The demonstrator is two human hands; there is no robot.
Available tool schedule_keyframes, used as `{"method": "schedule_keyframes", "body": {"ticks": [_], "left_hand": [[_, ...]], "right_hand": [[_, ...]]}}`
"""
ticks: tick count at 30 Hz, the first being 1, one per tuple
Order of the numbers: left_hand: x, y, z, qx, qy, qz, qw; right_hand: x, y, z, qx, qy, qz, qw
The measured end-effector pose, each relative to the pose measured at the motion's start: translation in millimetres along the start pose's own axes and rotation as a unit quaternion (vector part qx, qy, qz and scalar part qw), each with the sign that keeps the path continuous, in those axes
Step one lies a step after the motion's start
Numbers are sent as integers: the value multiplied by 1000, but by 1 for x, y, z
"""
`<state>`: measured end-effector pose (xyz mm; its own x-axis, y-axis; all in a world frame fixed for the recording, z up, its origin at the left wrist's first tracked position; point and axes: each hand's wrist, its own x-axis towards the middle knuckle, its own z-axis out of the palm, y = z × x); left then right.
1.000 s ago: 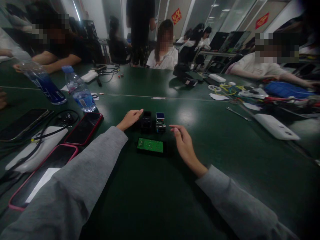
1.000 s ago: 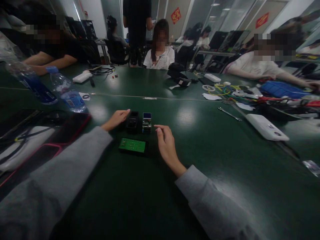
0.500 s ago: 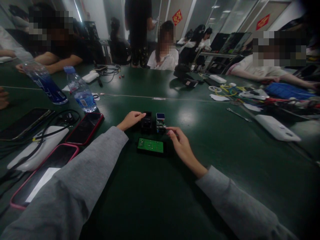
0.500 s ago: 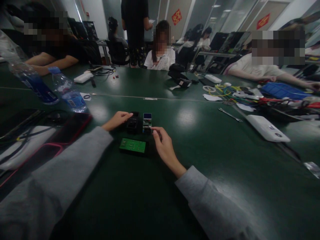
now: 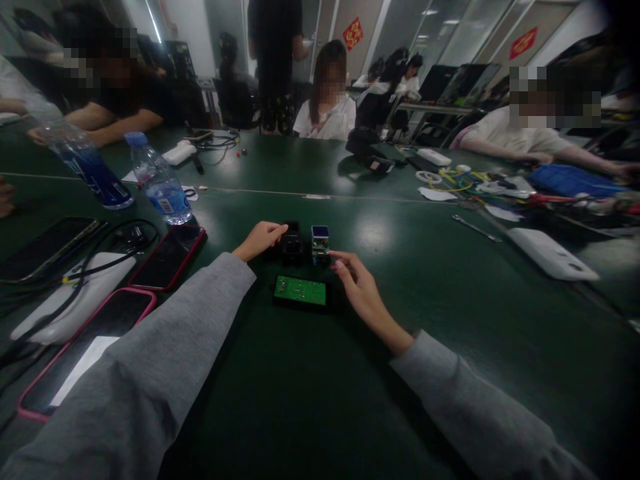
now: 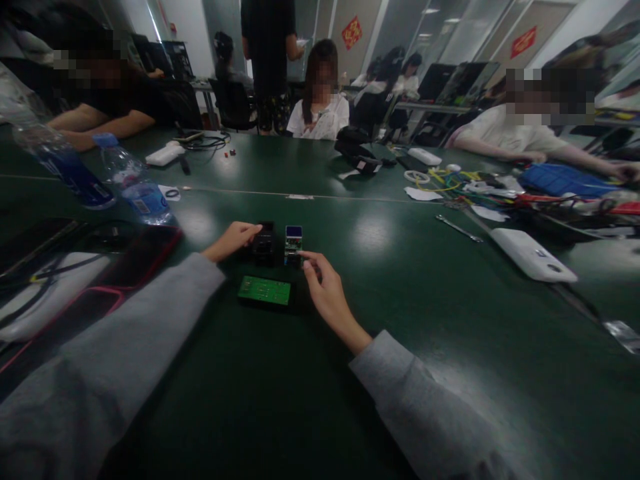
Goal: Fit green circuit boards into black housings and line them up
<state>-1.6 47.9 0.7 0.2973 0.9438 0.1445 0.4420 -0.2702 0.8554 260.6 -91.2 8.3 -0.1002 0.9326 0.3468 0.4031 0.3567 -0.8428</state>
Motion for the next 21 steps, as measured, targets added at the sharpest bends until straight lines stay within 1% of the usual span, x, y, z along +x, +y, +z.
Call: {"method": "schedule_keyframes", "body": {"ticks": [3, 7, 10, 13, 17, 21], "left_hand": [[1, -3, 1, -1, -3, 6, 1000], [1, -3, 1, -4, -3, 9, 1000], [0, -1, 1, -2, -2, 12, 1000], [-1, 2, 0, -2, -1, 10, 1000], [-1, 3, 1, -7, 3, 8, 1000], [-1, 3, 1, -6, 8, 8, 1000]], "right_hand": [[1, 3, -1, -13, 2, -5, 1000], [6, 6, -3, -84, 3, -46, 995], [15, 10, 0, -136, -27, -75, 988], [29, 14, 7, -155, -59, -90, 982], [42, 17, 14, -156, -82, -90, 980], [42, 16, 15, -154, -87, -74, 981]]}}
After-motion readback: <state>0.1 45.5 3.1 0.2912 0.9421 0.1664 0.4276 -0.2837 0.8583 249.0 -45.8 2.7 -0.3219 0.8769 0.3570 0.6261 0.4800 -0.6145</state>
